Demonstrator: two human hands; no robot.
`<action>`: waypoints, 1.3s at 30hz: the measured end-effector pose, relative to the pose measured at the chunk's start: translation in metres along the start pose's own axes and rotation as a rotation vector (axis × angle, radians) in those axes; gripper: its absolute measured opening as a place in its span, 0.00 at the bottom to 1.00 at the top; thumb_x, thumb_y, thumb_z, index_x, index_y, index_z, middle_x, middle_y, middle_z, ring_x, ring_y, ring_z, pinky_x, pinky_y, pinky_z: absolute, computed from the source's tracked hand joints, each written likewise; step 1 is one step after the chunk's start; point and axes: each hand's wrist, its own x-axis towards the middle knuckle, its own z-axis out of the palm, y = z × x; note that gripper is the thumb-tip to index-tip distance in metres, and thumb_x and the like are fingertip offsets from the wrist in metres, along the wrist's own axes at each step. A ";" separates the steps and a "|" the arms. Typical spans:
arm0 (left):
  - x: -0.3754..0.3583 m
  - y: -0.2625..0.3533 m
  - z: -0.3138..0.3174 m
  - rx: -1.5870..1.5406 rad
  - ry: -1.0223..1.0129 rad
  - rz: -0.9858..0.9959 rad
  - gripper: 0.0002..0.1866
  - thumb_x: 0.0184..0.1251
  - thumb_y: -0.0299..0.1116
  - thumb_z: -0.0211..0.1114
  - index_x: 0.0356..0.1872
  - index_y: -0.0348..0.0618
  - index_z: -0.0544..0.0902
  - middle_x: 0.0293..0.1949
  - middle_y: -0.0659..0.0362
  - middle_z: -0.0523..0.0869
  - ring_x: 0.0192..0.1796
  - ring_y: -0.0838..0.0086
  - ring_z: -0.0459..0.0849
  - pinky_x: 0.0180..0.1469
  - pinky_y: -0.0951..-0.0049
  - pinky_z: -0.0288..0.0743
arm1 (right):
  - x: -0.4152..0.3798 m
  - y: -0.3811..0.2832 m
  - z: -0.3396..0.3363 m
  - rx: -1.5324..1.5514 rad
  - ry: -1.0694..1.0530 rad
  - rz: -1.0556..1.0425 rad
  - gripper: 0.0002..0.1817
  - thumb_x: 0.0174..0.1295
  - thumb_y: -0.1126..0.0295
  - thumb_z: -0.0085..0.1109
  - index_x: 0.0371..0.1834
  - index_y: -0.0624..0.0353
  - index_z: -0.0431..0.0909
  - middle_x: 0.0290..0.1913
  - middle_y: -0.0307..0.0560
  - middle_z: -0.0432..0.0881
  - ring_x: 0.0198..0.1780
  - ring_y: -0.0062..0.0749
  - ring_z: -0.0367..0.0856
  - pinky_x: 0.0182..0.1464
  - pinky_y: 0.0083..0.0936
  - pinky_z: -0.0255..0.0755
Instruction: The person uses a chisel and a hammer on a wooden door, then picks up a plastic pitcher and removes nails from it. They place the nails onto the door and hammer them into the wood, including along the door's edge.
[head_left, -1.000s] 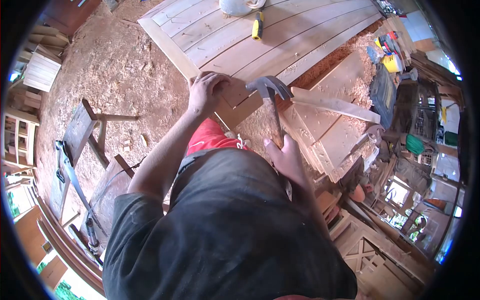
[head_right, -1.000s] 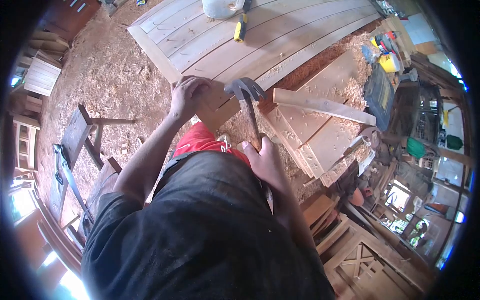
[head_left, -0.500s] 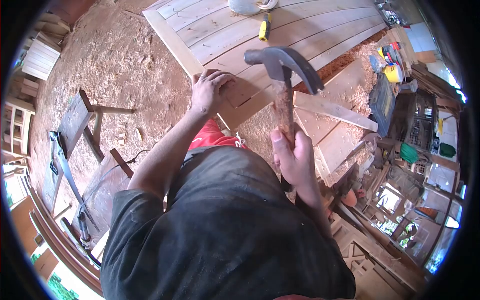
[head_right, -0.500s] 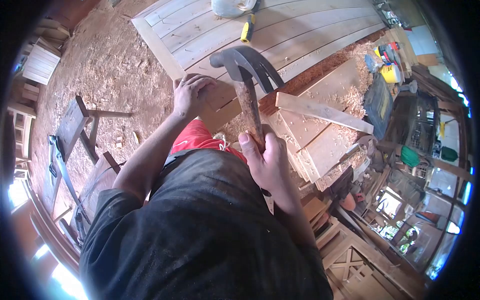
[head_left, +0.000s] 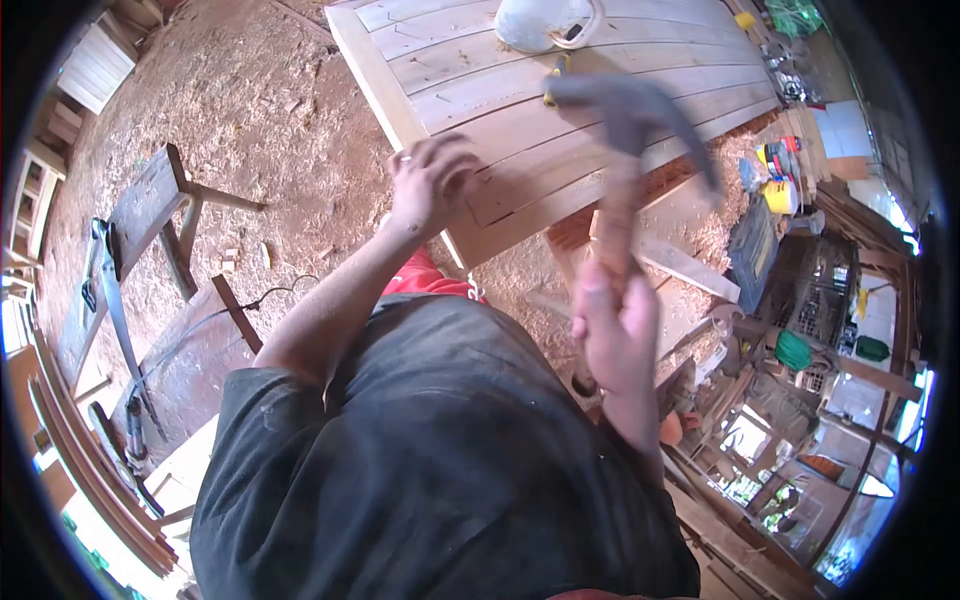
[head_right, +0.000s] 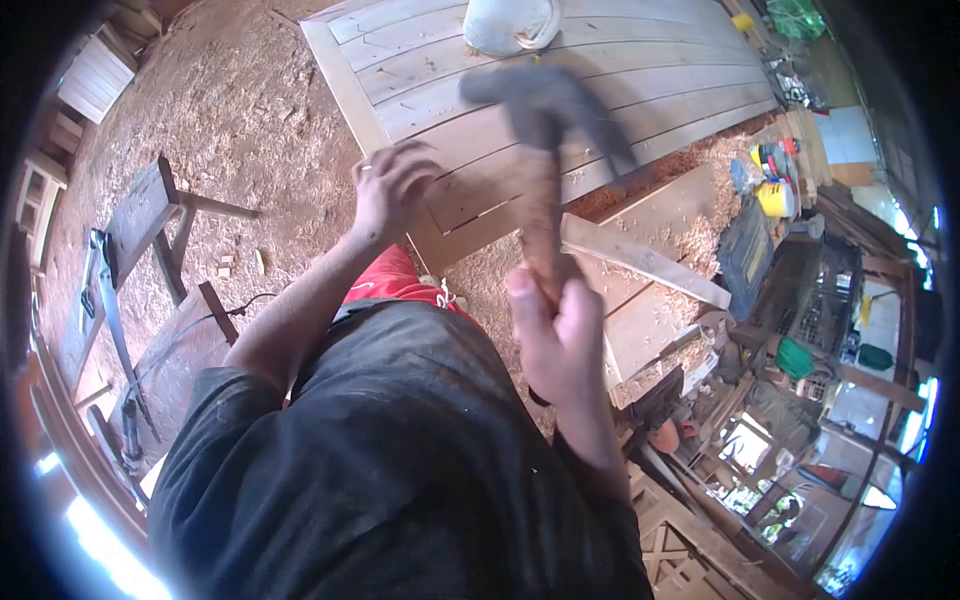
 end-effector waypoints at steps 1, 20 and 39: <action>-0.004 -0.004 -0.002 0.009 0.093 -0.182 0.18 0.59 0.37 0.79 0.52 0.58 0.89 0.67 0.56 0.80 0.68 0.56 0.78 0.71 0.54 0.66 | 0.001 -0.011 -0.003 0.029 -0.001 -0.188 0.14 0.79 0.60 0.59 0.38 0.59 0.76 0.23 0.34 0.75 0.22 0.16 0.72 0.27 0.20 0.66; 0.013 -0.046 -0.002 -1.099 -0.087 -1.155 0.46 0.62 0.50 0.78 0.74 0.53 0.58 0.65 0.54 0.78 0.63 0.58 0.82 0.59 0.41 0.78 | 0.005 -0.049 0.014 0.190 0.195 -0.778 0.09 0.79 0.67 0.56 0.43 0.62 0.74 0.24 0.39 0.74 0.21 0.19 0.67 0.26 0.17 0.65; 0.040 -0.133 0.030 -1.729 0.022 -1.351 0.49 0.69 0.83 0.45 0.67 0.46 0.78 0.55 0.53 0.87 0.56 0.56 0.83 0.62 0.50 0.75 | -0.006 0.044 0.044 -0.182 0.303 -0.284 0.09 0.74 0.68 0.61 0.40 0.63 0.77 0.27 0.50 0.80 0.26 0.30 0.78 0.31 0.32 0.74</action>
